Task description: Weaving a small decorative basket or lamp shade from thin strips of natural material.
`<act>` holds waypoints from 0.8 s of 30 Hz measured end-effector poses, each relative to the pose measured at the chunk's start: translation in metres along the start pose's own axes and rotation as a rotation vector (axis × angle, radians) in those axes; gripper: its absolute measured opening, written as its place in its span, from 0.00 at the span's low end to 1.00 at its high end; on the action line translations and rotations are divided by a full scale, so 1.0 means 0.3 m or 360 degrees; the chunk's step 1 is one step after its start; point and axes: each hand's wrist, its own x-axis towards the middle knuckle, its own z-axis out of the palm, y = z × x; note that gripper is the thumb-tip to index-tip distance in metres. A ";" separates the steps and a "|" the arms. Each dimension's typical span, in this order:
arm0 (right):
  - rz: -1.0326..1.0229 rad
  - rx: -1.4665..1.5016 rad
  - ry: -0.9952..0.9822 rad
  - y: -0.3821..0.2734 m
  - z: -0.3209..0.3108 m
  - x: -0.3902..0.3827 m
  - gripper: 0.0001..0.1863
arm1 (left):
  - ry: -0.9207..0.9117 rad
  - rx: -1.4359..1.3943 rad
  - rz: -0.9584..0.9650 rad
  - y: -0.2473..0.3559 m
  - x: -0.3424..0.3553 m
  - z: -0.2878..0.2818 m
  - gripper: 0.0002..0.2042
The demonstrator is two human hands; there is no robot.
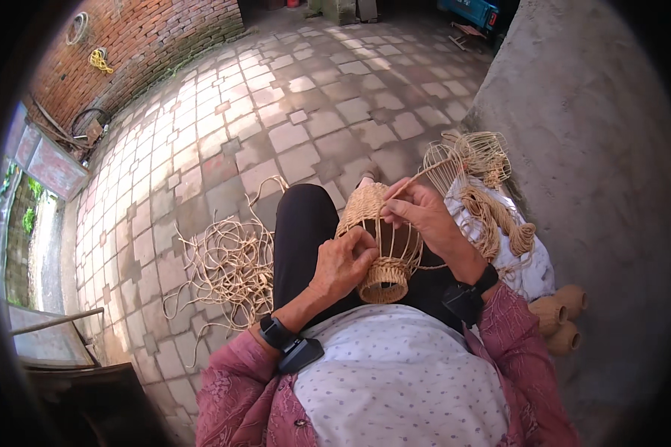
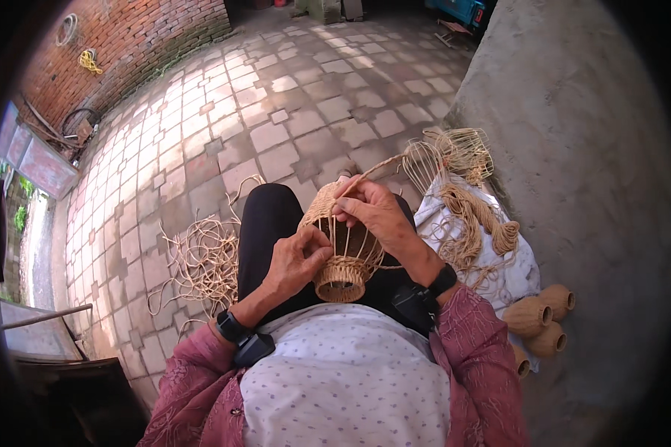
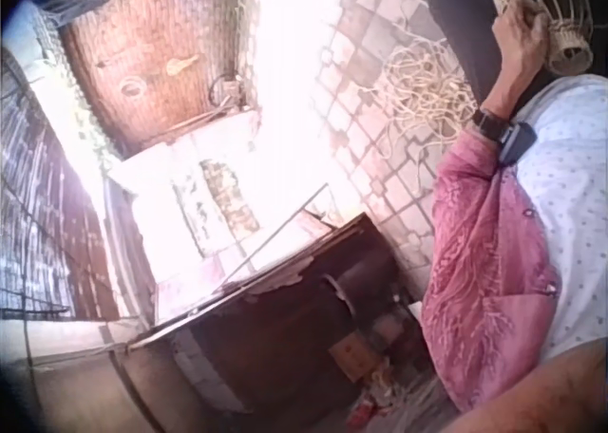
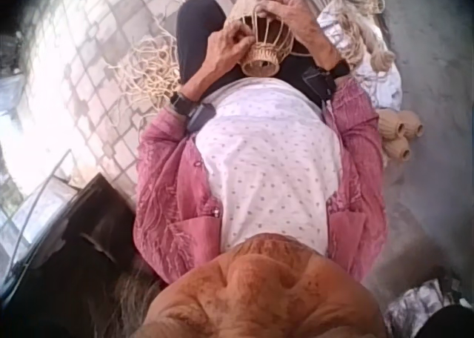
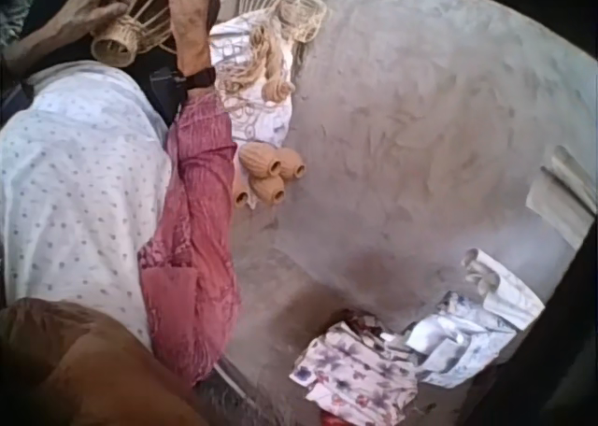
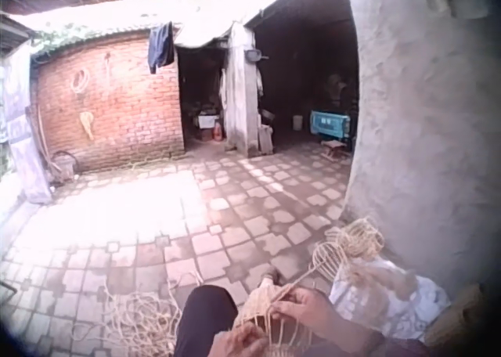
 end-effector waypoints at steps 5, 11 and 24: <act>0.0233 -0.0486 -0.0212 -0.026 0.067 0.001 0.06 | 0.0018 -0.0077 -0.0166 -0.052 -0.015 -0.028 0.06; -0.0321 -0.1618 -0.0018 0.018 0.138 0.003 0.07 | -0.0157 -0.0319 -0.0091 -0.073 -0.022 -0.042 0.04; -0.0554 -0.1780 -0.0012 0.025 0.187 -0.085 0.15 | -0.0191 -0.0484 -0.0135 -0.103 -0.031 -0.046 0.07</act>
